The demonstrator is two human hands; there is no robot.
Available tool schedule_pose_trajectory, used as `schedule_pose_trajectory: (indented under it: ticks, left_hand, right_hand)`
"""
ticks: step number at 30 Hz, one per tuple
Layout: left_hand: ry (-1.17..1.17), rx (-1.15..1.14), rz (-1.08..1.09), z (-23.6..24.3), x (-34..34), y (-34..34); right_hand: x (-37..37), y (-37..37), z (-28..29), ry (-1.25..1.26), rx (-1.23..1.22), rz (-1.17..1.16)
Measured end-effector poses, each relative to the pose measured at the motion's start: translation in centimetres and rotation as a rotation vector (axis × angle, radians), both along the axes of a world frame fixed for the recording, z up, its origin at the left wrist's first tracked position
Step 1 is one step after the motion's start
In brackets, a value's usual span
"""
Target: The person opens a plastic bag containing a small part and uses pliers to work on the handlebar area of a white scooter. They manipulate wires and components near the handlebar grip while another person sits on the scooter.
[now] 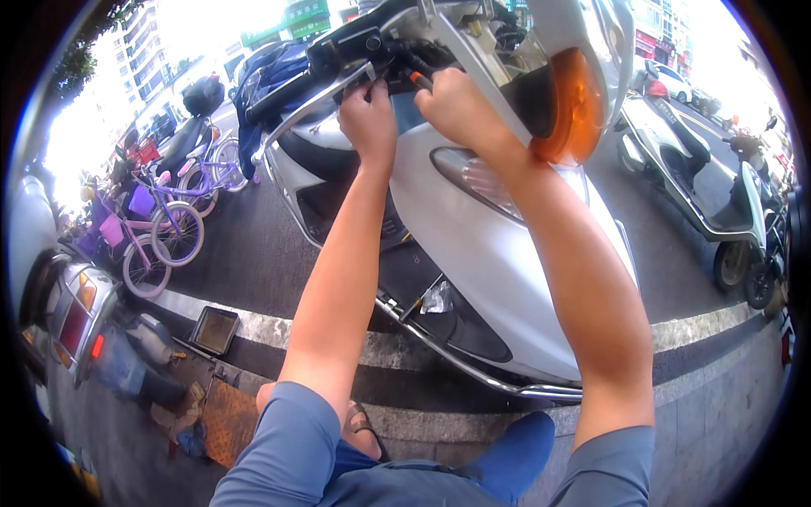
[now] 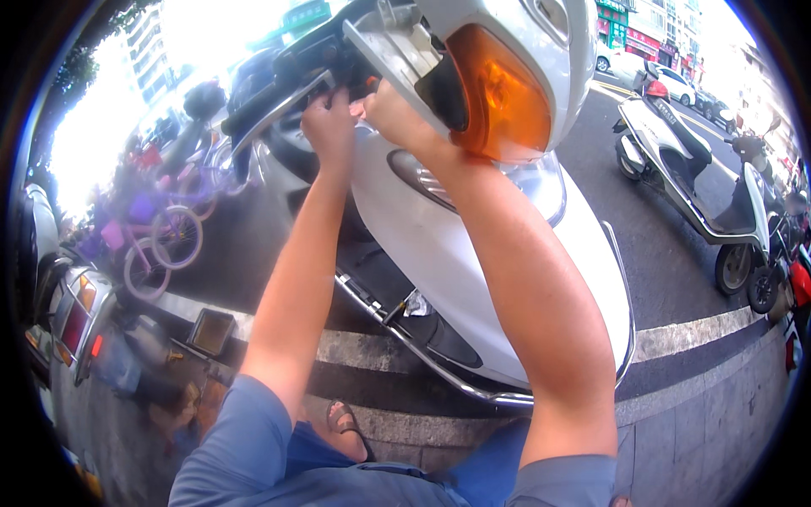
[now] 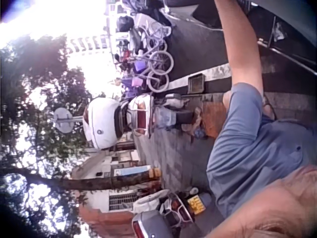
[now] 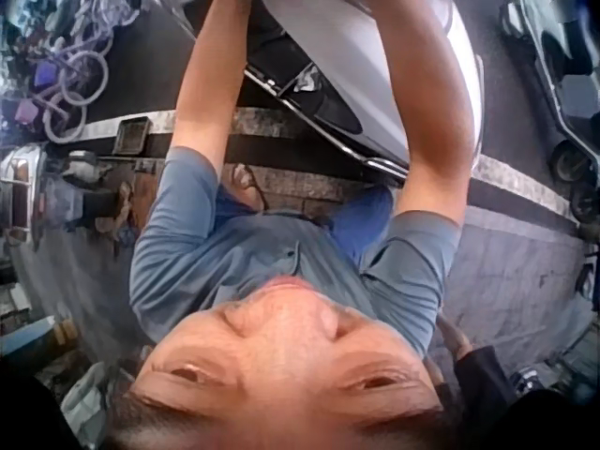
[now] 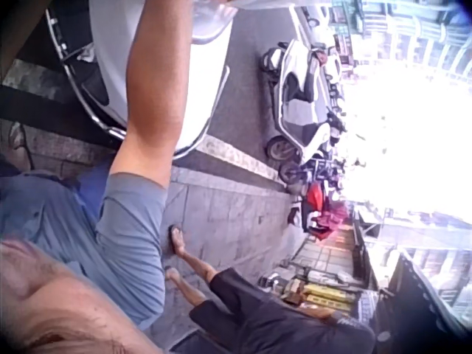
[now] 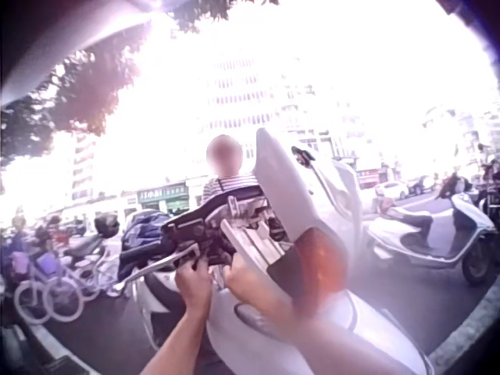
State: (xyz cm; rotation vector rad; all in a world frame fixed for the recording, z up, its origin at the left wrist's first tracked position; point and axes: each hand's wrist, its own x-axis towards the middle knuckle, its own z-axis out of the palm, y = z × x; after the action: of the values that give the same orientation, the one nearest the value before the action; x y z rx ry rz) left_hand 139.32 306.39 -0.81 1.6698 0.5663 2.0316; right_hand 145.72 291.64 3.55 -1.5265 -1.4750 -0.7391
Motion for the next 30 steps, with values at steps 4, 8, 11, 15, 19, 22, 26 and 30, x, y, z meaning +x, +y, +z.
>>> schedule_pose_trajectory:
  ticks: [4, 8, 11, 15, 19, 22, 26, 30]
  left_hand:
    - [0.032, 0.006, 0.035, 0.0, -0.1, 0.3]
    - [0.041, -0.061, 0.010, 0.0, 0.0, 0.4]
    - [0.036, -0.067, 0.015, 0.1, 0.0, 0.2]
    - [0.035, -0.104, 0.010, 0.4, -0.2, -0.2]
    - [0.038, -0.128, 0.010, 0.6, -0.3, -0.4]
    - [0.029, -0.150, -0.001, 0.7, -0.5, -0.7]
    - [0.036, -0.197, 0.001, 0.8, -0.3, -0.9]
    - [0.018, -0.166, 0.052, 0.5, 0.1, -0.5]
  right_hand:
    - [-0.2, -0.6, -0.1, -0.063, -0.089, -0.019]
    - [-0.5, -0.3, 0.0, 0.026, -0.076, -0.019]
    - [-0.5, -0.7, 0.2, -0.088, -0.124, -0.063]
    - [-0.9, -1.5, 0.4, -0.089, -0.192, -0.081]
    - [-1.4, -1.8, 0.8, -0.017, -0.234, -0.049]
    - [-1.5, -1.6, 1.6, 0.187, -0.297, -0.030]
    - [-1.1, -1.5, 2.1, 0.374, -0.375, 0.020]
    - [-1.0, -1.1, 2.2, 0.429, -0.367, -0.020]
